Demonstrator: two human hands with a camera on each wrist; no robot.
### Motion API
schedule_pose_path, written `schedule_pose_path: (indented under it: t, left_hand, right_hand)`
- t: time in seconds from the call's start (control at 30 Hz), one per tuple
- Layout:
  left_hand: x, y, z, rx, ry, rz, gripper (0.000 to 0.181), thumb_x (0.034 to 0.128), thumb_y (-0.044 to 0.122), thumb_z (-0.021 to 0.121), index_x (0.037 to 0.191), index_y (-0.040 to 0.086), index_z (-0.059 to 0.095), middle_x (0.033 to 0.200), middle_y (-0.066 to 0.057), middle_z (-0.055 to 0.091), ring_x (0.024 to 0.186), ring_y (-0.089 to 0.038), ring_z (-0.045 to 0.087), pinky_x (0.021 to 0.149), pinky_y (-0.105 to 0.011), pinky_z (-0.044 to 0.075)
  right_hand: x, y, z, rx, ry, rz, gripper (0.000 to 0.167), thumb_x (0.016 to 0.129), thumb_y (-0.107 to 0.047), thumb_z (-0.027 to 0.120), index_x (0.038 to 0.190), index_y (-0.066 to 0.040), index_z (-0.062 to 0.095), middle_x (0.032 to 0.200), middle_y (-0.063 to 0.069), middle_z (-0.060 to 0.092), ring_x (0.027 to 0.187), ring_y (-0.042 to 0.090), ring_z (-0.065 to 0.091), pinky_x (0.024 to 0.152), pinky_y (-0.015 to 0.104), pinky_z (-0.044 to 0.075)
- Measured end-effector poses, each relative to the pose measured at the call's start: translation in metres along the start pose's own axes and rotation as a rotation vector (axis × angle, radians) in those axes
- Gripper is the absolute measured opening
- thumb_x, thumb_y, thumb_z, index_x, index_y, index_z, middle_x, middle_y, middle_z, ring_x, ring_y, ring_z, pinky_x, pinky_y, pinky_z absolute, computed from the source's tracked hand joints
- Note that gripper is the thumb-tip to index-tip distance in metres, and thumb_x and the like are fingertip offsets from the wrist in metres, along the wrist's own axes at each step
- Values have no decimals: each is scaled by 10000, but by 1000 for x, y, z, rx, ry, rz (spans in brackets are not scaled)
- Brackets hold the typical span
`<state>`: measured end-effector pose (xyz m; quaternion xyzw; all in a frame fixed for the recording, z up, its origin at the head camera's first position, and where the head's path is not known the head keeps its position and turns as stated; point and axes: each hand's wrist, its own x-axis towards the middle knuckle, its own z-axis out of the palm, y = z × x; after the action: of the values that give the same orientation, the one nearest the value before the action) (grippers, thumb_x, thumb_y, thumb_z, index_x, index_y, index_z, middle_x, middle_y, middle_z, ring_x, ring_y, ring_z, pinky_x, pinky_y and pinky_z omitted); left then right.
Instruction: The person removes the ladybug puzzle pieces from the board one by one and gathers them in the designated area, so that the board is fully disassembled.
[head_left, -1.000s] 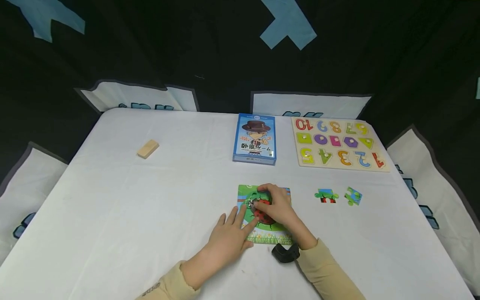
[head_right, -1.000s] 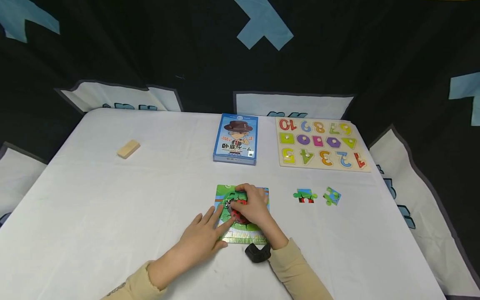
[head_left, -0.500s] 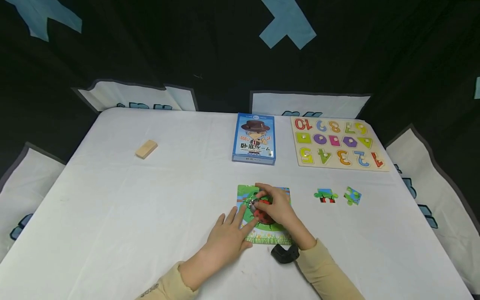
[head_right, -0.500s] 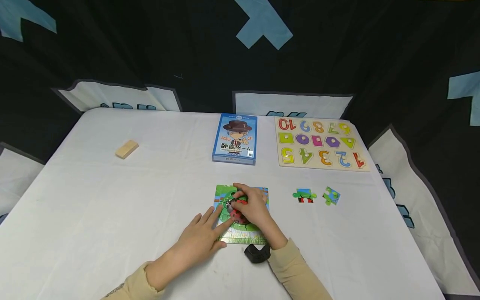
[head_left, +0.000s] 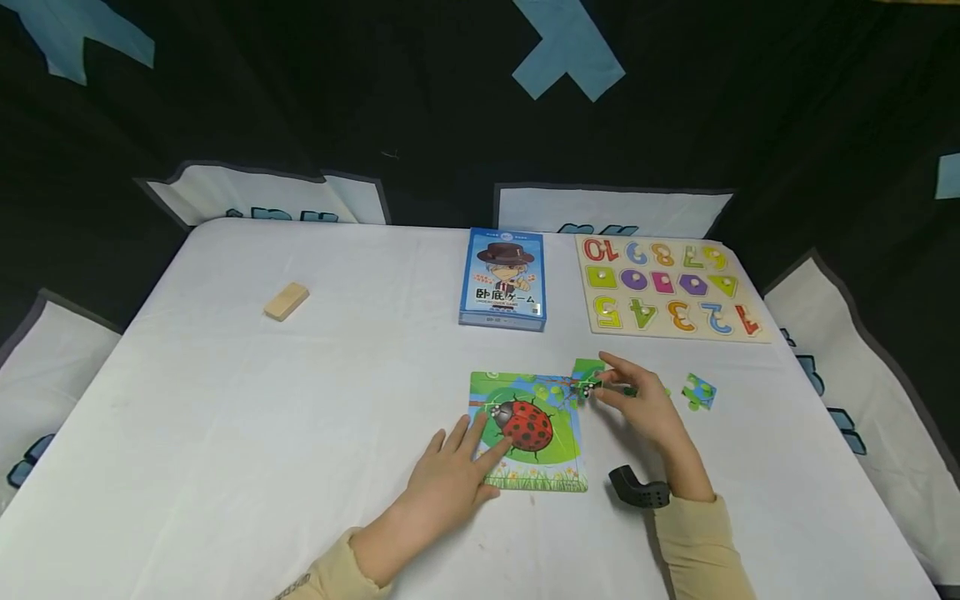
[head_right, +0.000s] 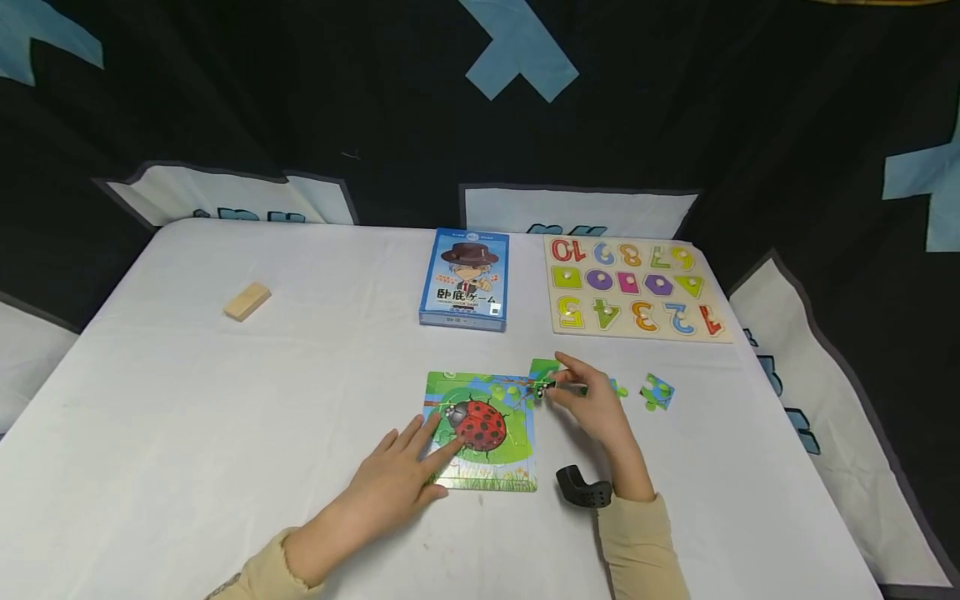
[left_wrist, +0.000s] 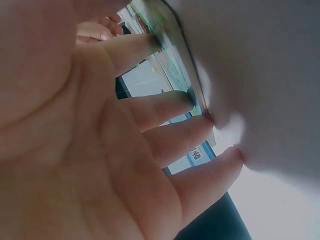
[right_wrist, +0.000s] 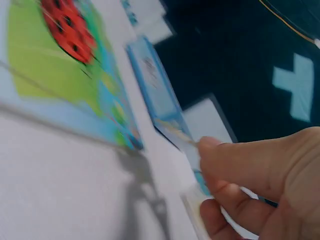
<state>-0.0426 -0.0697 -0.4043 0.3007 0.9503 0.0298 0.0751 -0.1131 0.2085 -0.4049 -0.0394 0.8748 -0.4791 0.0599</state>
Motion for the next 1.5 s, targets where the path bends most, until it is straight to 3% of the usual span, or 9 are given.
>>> schedule_pose_path:
  t: [0.13,0.33,0.43,0.57,0.73,0.87,1.13,1.5]
  left_hand:
    - [0,-1,0,-6,5,4,572,863,482,508,1374,244,410,1422,-167,303,1278,-344,301,964,-487,330]
    - [1,-4,4,-35,28,11,578,851,478,535,1366,241,423,1414,-172,314,1277,-348,302,960,-490,331]
    - [1,-5,5,-45,42,14,583,840,478,552,1359,240,434,1405,-173,327,1270,-351,312,954,-492,336]
    - [1,-6,6,-51,42,14,586,832,481,561,1352,238,444,1399,-173,335,1265,-352,320,952,-494,338]
    - [0,-6,5,-61,46,18,586,829,478,569,1348,233,451,1398,-174,338,1265,-354,320,951,-494,338]
    - [1,-7,4,-59,56,24,581,824,471,577,1339,226,463,1389,-179,350,1255,-358,335,942,-493,349]
    - [2,-6,4,-49,65,31,572,820,467,585,1324,217,484,1381,-181,358,1243,-356,352,930,-487,364]
    - [3,-8,5,-65,74,31,566,817,463,594,1318,220,493,1378,-180,362,1248,-359,344,934,-494,359]
  right_hand:
    - [-4,6,-11,-53,-28,41,537,844,-56,613,1331,35,407,1029,159,582,936,276,494,692,331,402]
    - [-5,9,-12,-130,-43,79,542,839,-28,599,1326,75,386,1029,174,560,797,251,500,617,311,429]
    - [-5,10,-10,-216,-10,73,546,838,-46,612,1328,58,395,1088,214,549,903,325,508,723,412,447]
    - [-9,7,-4,-299,37,-7,505,832,-57,623,1297,41,452,1095,230,548,1048,378,433,853,519,361]
    - [-19,2,8,-290,-99,-157,434,822,-105,661,1228,-2,548,1006,110,554,920,257,473,783,422,400]
    - [-26,1,16,-304,-166,-221,469,769,-200,729,1189,-44,590,1024,48,542,964,213,453,823,420,391]
    - [-30,-2,24,-389,-170,-239,540,665,-282,804,1142,-116,611,1105,73,532,1028,250,425,872,475,370]
    - [-26,-1,27,-343,-174,-275,536,639,-222,825,1097,-82,585,1133,61,541,1059,246,438,906,448,359]
